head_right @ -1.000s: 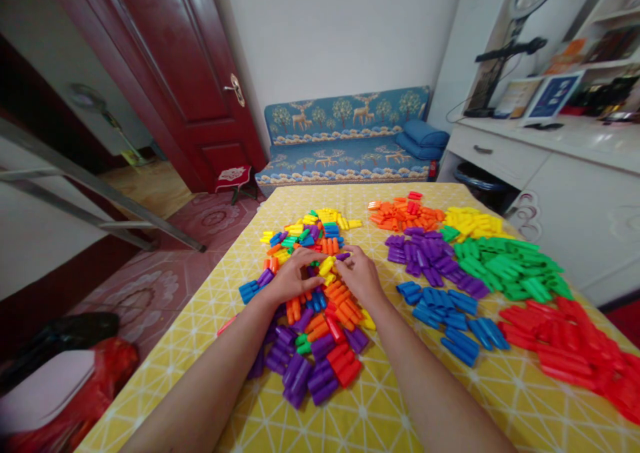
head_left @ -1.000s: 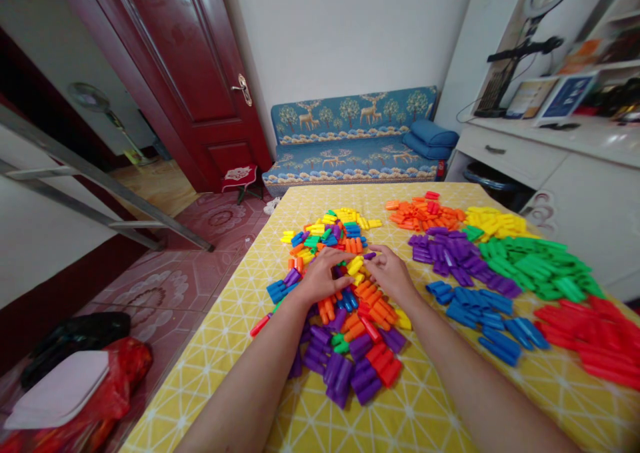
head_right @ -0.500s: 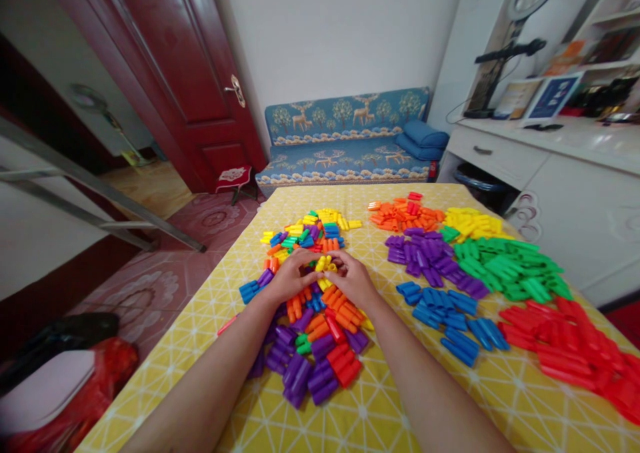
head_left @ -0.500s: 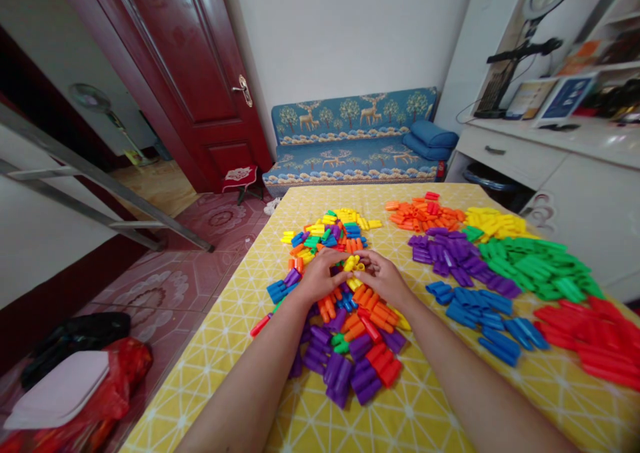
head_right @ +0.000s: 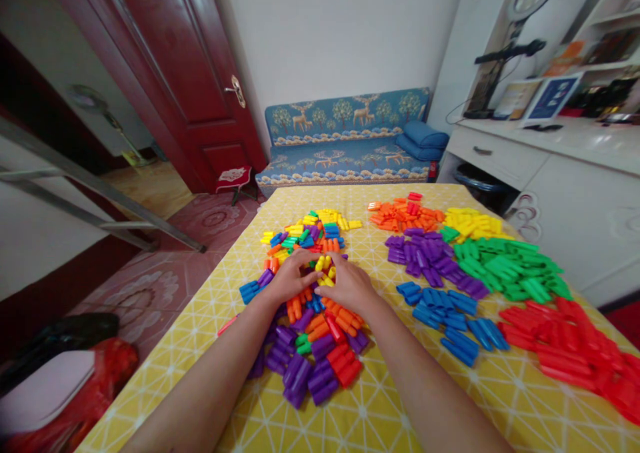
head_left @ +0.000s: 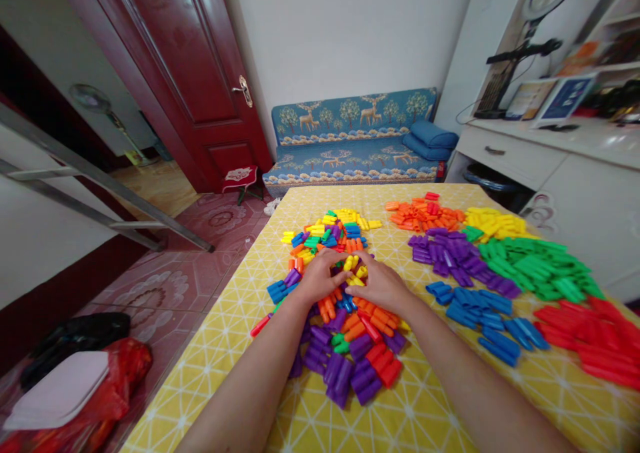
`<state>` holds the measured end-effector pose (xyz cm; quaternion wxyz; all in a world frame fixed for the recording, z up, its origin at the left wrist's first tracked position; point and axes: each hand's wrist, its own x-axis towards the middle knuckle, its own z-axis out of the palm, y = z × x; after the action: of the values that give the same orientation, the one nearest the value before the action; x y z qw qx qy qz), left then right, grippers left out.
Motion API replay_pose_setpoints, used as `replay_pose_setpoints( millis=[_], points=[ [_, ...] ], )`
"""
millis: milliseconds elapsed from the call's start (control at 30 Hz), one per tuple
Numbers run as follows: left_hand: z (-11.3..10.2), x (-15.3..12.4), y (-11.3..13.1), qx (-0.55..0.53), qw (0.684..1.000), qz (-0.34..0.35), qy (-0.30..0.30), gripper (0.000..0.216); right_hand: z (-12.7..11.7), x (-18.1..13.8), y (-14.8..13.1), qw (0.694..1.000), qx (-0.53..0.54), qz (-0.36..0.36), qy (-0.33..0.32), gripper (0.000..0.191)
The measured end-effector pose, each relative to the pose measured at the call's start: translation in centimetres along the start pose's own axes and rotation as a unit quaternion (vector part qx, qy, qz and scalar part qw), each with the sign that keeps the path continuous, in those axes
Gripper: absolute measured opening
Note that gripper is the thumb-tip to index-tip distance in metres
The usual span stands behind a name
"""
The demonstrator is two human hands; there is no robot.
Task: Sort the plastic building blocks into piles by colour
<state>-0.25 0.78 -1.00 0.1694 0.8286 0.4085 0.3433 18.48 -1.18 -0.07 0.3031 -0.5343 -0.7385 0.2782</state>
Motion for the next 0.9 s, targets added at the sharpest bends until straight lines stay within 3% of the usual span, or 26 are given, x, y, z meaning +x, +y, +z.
replay_pose_setpoints(
  millis=[233, 467, 567, 667, 800, 900],
  points=[
    [0.1, -0.1, -0.3, 0.001, 1.0, -0.004, 0.007, 0.037, 1.0, 0.6, 1.7, 0.996, 0.085, -0.001, 0.031, 0.055],
    [0.3, -0.1, -0.4, -0.006, 1.0, -0.02, 0.023, 0.038, 1.1, 0.7, 1.9, 0.969, 0.214, 0.102, 0.064, 0.034],
    [0.2, -0.1, -0.2, -0.011, 0.999, -0.023, 0.023, 0.037, 1.1, 0.7, 1.6, 0.957, 0.26, 0.111, 0.071, 0.031],
    [0.1, -0.1, -0.1, -0.013, 0.999, -0.03, 0.024, 0.037, 1.2, 0.7, 1.7, 0.96, 0.258, 0.092, 0.058, 0.029],
    [0.1, -0.1, -0.1, -0.015, 0.999, -0.028, 0.017, 0.037, 1.6, 0.9, 2.0, 0.978, 0.203, -0.005, 0.039, 0.038],
    [0.1, -0.2, -0.1, -0.015, 0.999, -0.03, 0.025, 0.036, 1.9, 1.2, 2.5, 0.986, 0.153, -0.034, 0.051, 0.043]
  ],
)
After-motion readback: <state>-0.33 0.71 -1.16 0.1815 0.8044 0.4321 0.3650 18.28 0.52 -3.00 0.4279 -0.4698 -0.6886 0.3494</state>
